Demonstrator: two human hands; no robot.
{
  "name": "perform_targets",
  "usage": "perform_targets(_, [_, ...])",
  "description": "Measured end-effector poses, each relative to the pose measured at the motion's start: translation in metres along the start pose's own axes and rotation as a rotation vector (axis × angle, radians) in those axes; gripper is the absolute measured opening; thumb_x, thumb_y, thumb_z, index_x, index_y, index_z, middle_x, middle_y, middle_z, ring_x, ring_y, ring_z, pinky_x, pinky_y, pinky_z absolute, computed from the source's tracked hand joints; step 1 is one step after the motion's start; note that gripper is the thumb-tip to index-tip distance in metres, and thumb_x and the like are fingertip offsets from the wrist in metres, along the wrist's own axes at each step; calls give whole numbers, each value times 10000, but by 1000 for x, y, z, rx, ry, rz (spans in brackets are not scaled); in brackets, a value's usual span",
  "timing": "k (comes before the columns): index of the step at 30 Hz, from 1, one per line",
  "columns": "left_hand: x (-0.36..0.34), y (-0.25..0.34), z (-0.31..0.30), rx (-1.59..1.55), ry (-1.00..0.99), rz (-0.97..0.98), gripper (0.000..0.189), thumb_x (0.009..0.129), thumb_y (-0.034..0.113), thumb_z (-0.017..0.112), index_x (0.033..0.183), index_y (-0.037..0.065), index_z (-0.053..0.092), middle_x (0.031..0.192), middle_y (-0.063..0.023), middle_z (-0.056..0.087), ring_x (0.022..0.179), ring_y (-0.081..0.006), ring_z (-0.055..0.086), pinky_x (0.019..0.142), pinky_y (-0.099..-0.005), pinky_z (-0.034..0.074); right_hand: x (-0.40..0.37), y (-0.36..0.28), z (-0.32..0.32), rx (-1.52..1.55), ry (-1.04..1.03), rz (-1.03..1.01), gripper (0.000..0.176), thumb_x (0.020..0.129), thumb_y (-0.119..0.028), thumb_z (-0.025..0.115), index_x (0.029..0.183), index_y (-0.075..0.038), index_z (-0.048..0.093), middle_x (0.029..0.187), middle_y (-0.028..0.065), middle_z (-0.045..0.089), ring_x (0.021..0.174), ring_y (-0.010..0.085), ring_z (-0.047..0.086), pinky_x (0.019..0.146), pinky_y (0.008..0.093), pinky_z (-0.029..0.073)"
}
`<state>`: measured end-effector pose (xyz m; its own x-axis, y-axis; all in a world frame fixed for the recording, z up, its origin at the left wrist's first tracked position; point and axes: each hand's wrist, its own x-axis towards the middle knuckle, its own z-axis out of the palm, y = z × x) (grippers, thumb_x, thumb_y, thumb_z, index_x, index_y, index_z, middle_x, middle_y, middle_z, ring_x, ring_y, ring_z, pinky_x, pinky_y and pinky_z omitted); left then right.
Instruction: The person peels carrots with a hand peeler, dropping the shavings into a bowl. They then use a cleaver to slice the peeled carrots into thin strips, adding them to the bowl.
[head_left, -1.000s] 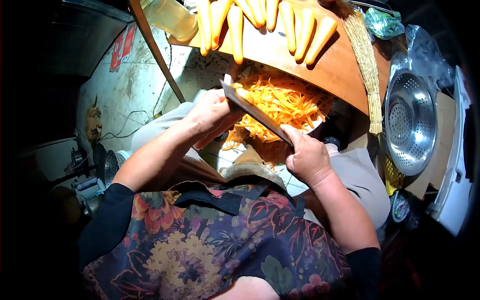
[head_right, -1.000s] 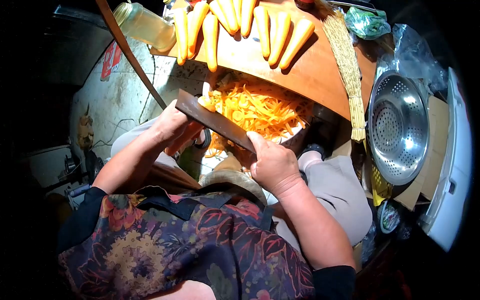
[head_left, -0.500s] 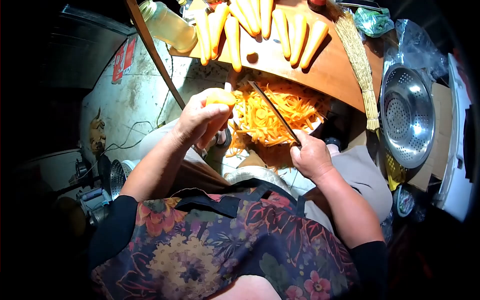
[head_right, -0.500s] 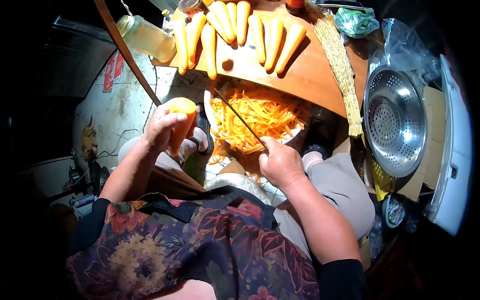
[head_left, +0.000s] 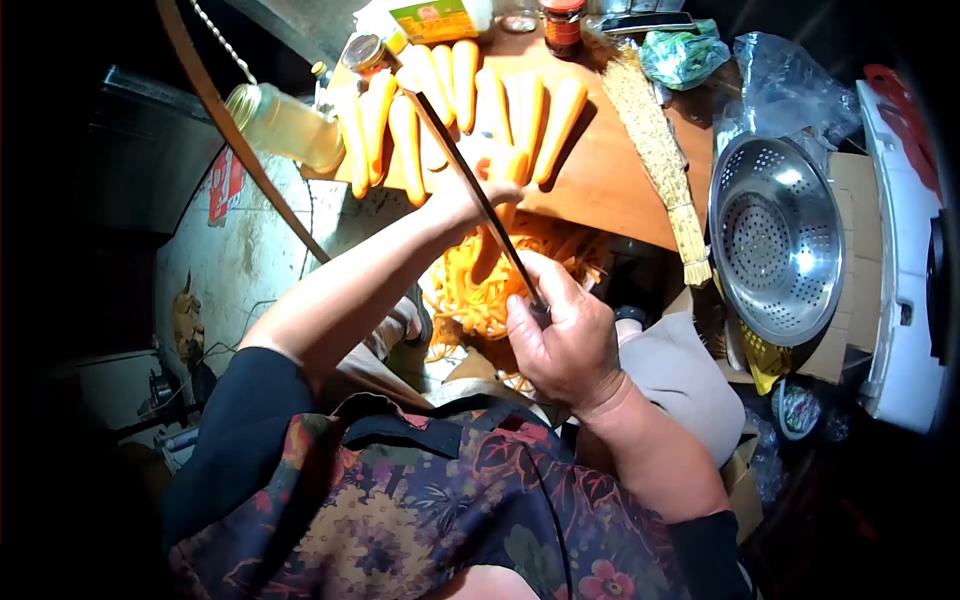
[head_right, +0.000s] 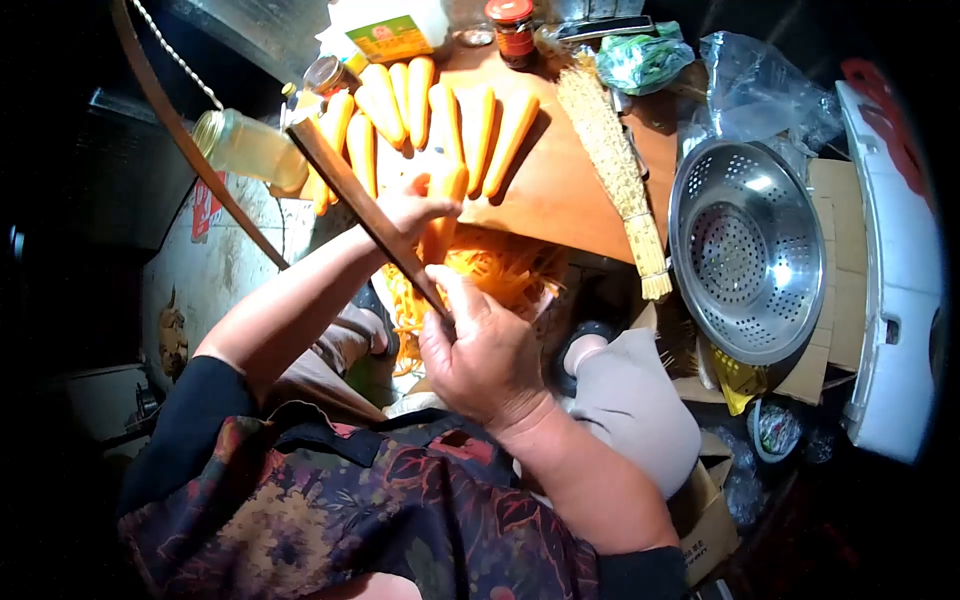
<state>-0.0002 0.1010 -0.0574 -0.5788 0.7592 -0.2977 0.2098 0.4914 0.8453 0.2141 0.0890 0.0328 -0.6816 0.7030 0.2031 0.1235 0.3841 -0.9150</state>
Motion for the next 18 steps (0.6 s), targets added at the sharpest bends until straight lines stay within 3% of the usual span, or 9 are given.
perform_targets(2, [48, -2, 23, 107, -69, 126, 623, 694, 256, 779, 1200, -12, 533, 966, -119, 649, 855, -161, 613, 700, -277, 496, 1, -6, -11, 39, -16, 66, 352, 812, -92, 602, 1151, -14, 551, 951, 193, 653, 840, 352, 654, 748, 392, 526])
perform_targets(4, [26, 74, 40, 34, -41, 55, 663, 694, 302, 792, 1228, 17, 520, 928, -117, 656, 854, -158, 619, 727, -286, 501, 3, -3, -17, 58, 49, 55, 361, 804, -72, 603, 1157, -25, 548, 945, 193, 648, 828, 351, 656, 736, 390, 527])
perform_targets(6, [75, 47, 77, 365, 176, 247, 708, 670, 318, 809, 1234, 26, 496, 968, -161, 637, 901, -239, 624, 797, -353, 503, 4, -5, -25, 78, 59, 99, 370, 801, -35, 602, 1167, -34, 542, 926, 194, 649, 820, 348, 663, 724, 378, 531])
perform_targets(8, [94, 49, 95, 322, 171, 327, 690, 678, 306, 798, 1225, 17, 491, 1042, -185, 608, 985, -291, 602, 857, -377, 486, 4, -3, -27, 143, 57, 163, 370, 807, -38, 604, 1172, -28, 539, 915, 201, 652, 824, 346, 670, 727, 366, 532])
perform_targets(10, [95, 67, 100, 476, 124, 334, 704, 707, 302, 776, 1247, 13, 428, 1150, -224, 554, 1050, -348, 567, 897, -403, 469, 4, -2, -29, 143, 51, 160, 376, 806, -37, 607, 1175, -28, 539, 912, 204, 653, 820, 345, 673, 727, 364, 533])
perform_targets(13, [96, 70, 101, 509, 88, 393, 636, 740, 287, 750, 1218, 24, 422, 1130, -235, 555, 1055, -386, 553, 907, -423, 455, 6, -4, -31, 117, 25, 180, 383, 801, -34, 614, 1177, -26, 541, 904, 207, 654, 809, 343, 676, 721, 360, 536])
perform_targets(16, [105, 63, 105, 566, 260, 467, 639, 727, 319, 765, 1207, 36, 452, 1093, -223, 559, 1080, -361, 526, 915, -413, 444, 7, -4, -31, 75, -5, 189, 392, 796, -32, 621, 1180, -21, 545, 899, 208, 655, 797, 330, 682, 705, 352, 540])
perform_targets(18, [94, 73, 95, 432, 340, 513, 630, 716, 346, 774, 1181, 30, 491, 1091, -215, 551, 1078, -354, 515, 921, -413, 440, 8, -5, -30, 98, -18, 220, 396, 802, -28, 618, 1190, -14, 542, 902, 201, 658, 797, 306, 688, 710, 335, 537])
